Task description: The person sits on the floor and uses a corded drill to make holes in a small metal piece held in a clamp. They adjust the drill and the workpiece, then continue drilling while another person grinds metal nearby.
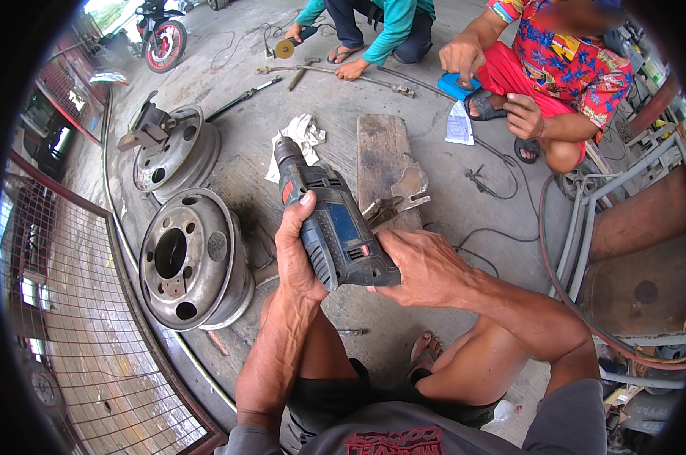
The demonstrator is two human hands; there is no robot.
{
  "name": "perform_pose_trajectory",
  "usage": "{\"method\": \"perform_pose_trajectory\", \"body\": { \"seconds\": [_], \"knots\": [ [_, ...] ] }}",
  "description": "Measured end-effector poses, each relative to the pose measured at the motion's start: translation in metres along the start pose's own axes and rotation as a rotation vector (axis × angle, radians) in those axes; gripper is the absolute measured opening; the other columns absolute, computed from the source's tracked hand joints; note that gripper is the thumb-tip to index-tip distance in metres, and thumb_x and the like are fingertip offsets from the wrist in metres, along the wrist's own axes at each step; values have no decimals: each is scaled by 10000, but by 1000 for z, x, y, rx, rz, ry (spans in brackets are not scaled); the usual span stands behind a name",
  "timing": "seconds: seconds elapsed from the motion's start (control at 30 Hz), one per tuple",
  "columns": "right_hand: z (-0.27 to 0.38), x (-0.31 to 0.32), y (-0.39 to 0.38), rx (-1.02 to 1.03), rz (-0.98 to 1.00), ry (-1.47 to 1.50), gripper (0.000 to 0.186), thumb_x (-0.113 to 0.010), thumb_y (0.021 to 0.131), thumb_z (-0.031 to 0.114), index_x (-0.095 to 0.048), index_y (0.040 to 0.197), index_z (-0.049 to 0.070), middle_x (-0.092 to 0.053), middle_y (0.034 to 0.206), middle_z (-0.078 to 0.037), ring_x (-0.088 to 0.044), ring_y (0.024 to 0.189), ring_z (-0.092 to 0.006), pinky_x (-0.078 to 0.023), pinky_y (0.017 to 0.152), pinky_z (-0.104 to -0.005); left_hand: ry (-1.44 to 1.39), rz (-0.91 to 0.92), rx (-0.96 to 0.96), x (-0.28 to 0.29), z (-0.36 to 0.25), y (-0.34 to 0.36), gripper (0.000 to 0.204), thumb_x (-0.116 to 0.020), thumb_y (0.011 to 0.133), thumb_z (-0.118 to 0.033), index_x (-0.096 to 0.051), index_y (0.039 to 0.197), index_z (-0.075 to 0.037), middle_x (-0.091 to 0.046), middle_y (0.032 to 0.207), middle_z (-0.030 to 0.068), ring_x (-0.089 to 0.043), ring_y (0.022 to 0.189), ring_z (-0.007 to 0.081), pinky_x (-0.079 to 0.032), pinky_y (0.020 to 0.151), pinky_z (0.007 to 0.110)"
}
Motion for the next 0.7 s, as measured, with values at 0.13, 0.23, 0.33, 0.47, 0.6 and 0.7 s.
{"method": "perform_pose_trajectory", "body": {
  "seconds": [0.13, 0.23, 0.33, 0.47, 0.6, 0.7],
  "knots": [
    [-3, -3, 0, -19, 21, -8, 557, -874, 802, 302, -589, 1154, -23, -688, 1014, -227, -711, 939, -437, -569, 828, -508, -11, 11, 21, -1, 1, -1, 578, -650, 965, -413, -570, 1274, 69, -727, 1031, 218, -758, 868, 315, -656, 807, 433],
    [-1, -2, 0, -24, 20, -17, 561, -870, 805, 307, -586, 1161, -21, -687, 1016, -227, -706, 948, -445, -567, 833, -513, -22, 23, 18, -3, 0, -2, 573, -643, 967, -413, -572, 1273, 67, -727, 1031, 218, -757, 875, 318, -654, 812, 432],
    [-2, -2, 0, -26, 27, -15, 563, -866, 807, 308, -582, 1165, -20, -687, 1021, -232, -703, 953, -451, -566, 836, -517, -13, 30, 19, -2, 1, 0, 569, -636, 971, -412, -572, 1276, 64, -727, 1033, 218, -757, 877, 315, -655, 814, 433],
    [-2, -2, 0, -28, 34, -13, 561, -864, 809, 310, -577, 1161, -21, -684, 1020, -238, -698, 952, -459, -563, 836, -521, -4, 5, 17, 2, 2, 0, 562, -640, 972, -406, -571, 1279, 59, -727, 1038, 217, -759, 876, 308, -656, 818, 433],
    [1, -1, 2, -28, 42, -22, 548, -864, 808, 311, -575, 1143, -14, -682, 1013, -234, -693, 945, -462, -560, 829, -523, -37, 7, 17, 3, 1, 0, 563, -671, 958, -401, -573, 1275, 55, -725, 1038, 208, -755, 874, 302, -657, 809, 437],
    [1, -2, 1, 0, 12, -26, 536, -865, 807, 308, -573, 1126, -7, -681, 1010, -229, -690, 944, -461, -556, 819, -525, -54, 16, 25, 4, 2, 1, 564, -670, 959, -405, -574, 1278, 50, -723, 1043, 204, -752, 874, 301, -656, 808, 434]
  ]
}}
Point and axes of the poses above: each hand's wrist, its own y-axis towards the middle knuckle, its own x-axis out of the back of the hand, z = x × y, the point moved 10 cm from there along y, towards the middle knuckle
